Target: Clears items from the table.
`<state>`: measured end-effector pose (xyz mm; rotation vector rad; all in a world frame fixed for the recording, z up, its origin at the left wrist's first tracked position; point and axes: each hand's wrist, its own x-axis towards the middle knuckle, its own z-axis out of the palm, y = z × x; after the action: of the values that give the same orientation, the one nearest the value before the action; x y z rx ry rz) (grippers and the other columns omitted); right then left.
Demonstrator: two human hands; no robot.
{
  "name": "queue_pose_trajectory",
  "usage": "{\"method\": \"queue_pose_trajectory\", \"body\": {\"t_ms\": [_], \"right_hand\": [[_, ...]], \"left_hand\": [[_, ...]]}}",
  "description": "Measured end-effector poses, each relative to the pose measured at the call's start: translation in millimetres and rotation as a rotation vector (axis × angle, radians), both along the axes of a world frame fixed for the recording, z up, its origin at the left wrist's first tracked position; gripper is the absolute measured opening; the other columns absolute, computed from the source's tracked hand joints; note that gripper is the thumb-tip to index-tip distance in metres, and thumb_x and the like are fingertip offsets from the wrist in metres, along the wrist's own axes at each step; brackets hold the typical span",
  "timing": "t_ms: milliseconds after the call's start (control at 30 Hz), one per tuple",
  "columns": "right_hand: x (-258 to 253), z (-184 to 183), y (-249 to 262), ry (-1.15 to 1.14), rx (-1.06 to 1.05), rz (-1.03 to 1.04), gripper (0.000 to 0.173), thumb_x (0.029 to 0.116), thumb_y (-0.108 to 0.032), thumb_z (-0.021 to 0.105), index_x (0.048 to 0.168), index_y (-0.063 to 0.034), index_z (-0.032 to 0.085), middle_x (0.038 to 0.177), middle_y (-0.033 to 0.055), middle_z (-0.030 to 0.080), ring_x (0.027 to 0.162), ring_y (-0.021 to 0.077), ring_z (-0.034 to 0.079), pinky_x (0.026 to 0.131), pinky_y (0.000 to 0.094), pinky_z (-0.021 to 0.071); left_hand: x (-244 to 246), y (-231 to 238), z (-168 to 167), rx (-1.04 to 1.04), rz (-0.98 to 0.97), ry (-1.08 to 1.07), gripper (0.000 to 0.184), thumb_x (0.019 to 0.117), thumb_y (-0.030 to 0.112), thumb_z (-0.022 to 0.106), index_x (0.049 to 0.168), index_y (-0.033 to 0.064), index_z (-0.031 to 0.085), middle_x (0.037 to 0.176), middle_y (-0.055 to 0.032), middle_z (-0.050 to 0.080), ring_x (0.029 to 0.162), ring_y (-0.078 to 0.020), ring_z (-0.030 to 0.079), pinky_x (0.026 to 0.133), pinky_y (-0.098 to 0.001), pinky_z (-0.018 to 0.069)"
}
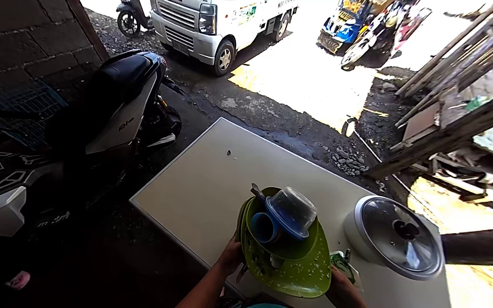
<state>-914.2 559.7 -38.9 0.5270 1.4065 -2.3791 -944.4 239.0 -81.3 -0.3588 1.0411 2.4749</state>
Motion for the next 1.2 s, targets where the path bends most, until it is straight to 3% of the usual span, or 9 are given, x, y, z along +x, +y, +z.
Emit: {"method": "queue_pose_trajectory", "body": {"t_ms": [233, 433, 500, 567, 733, 833, 1000, 1133, 1200], "right_hand": [[6, 3, 4, 0.018, 0.055, -0.063, 0.033, 0.1043, -0.005, 0.034, 0.123, -0.0105, 0.061, 0.106, 0.0028, 0.076, 0.097, 0.0107, 0.073, 0.090, 0.0319, 0.0613], [10, 9, 7, -0.006, 0.050, -0.080, 0.037, 0.1034, 0.000, 0.027, 0.123, -0.0120, 0.057, 0.103, -0.0008, 0.077, 0.095, 0.0078, 0.074, 0.090, 0.0307, 0.0613], [11, 9, 6, -0.013, 0.039, -0.096, 0.037, 0.1032, 0.001, 0.027, 0.121, -0.0122, 0.057, 0.101, -0.0013, 0.077, 0.093, 0.0078, 0.074, 0.090, 0.0309, 0.0615], [12, 6, 7, -0.002, 0.042, -0.093, 0.037, 0.1028, 0.003, 0.027, 0.120, -0.0120, 0.057, 0.101, -0.0015, 0.077, 0.094, 0.0081, 0.074, 0.090, 0.0310, 0.0611], [9, 1, 5, 0.022, 0.043, -0.116, 0.036, 0.1028, 0.003, 0.030, 0.117, -0.0115, 0.059, 0.101, -0.0009, 0.077, 0.094, 0.0090, 0.073, 0.092, 0.0318, 0.0605], [9, -5, 6, 0.028, 0.050, -0.127, 0.035, 0.1020, 0.004, 0.032, 0.118, -0.0107, 0.060, 0.102, -0.0001, 0.076, 0.095, 0.0097, 0.073, 0.092, 0.0329, 0.0602], [7, -6, 8, 0.016, 0.065, -0.111, 0.033, 0.1019, 0.003, 0.036, 0.123, -0.0089, 0.058, 0.106, 0.0012, 0.075, 0.098, 0.0112, 0.072, 0.094, 0.0343, 0.0597], [8, -6, 6, 0.011, 0.080, -0.127, 0.033, 0.1016, 0.003, 0.035, 0.121, -0.0093, 0.059, 0.104, 0.0003, 0.076, 0.096, 0.0098, 0.073, 0.092, 0.0323, 0.0604], [8, -3, 4, -0.024, 0.116, -0.145, 0.032, 0.1019, 0.004, 0.035, 0.121, -0.0076, 0.058, 0.104, 0.0006, 0.075, 0.095, 0.0095, 0.072, 0.091, 0.0318, 0.0605]], "left_hand": [[-11, 1, -5, -0.172, -0.145, 0.024, 0.050, 0.1011, 0.011, 0.045, 0.150, 0.0089, 0.032, 0.112, -0.0061, 0.070, 0.094, -0.0145, 0.071, 0.081, -0.0339, 0.0600], [-19, 0, 1, -0.421, -0.256, 0.113, 0.051, 0.0972, 0.014, 0.054, 0.146, 0.0026, 0.042, 0.111, -0.0083, 0.070, 0.090, -0.0121, 0.070, 0.080, -0.0341, 0.0591], [-26, -2, -4, -0.537, -0.291, 0.180, 0.046, 0.0942, 0.017, 0.057, 0.138, 0.0030, 0.052, 0.105, -0.0057, 0.071, 0.077, -0.0083, 0.067, 0.066, -0.0294, 0.0557], [-32, -5, -4, -0.618, -0.315, 0.218, 0.042, 0.0933, 0.018, 0.060, 0.132, 0.0031, 0.058, 0.112, -0.0079, 0.063, 0.074, -0.0080, 0.060, 0.060, -0.0265, 0.0501], [-38, -5, -4, -0.675, -0.320, 0.274, 0.040, 0.0908, 0.019, 0.063, 0.127, 0.0034, 0.062, 0.125, -0.0146, 0.050, 0.100, -0.0160, 0.056, 0.077, -0.0305, 0.0495], [-41, -4, -15, -0.702, -0.331, 0.289, 0.039, 0.0894, 0.022, 0.064, 0.125, 0.0046, 0.065, 0.124, -0.0153, 0.048, 0.104, -0.0183, 0.053, 0.079, -0.0316, 0.0480], [-42, -7, -27, -0.672, -0.366, 0.304, 0.047, 0.0903, 0.025, 0.064, 0.132, 0.0027, 0.061, 0.133, -0.0200, 0.046, 0.115, -0.0220, 0.052, 0.092, -0.0362, 0.0480], [-44, -9, -27, -0.654, -0.422, 0.308, 0.051, 0.0909, 0.024, 0.063, 0.137, 0.0032, 0.058, 0.140, -0.0229, 0.044, 0.120, -0.0246, 0.051, 0.093, -0.0393, 0.0478], [-46, -10, -29, -0.662, -0.467, 0.307, 0.049, 0.0926, 0.025, 0.064, 0.137, 0.0054, 0.057, 0.138, -0.0207, 0.046, 0.110, -0.0214, 0.055, 0.082, -0.0356, 0.0504]]}}
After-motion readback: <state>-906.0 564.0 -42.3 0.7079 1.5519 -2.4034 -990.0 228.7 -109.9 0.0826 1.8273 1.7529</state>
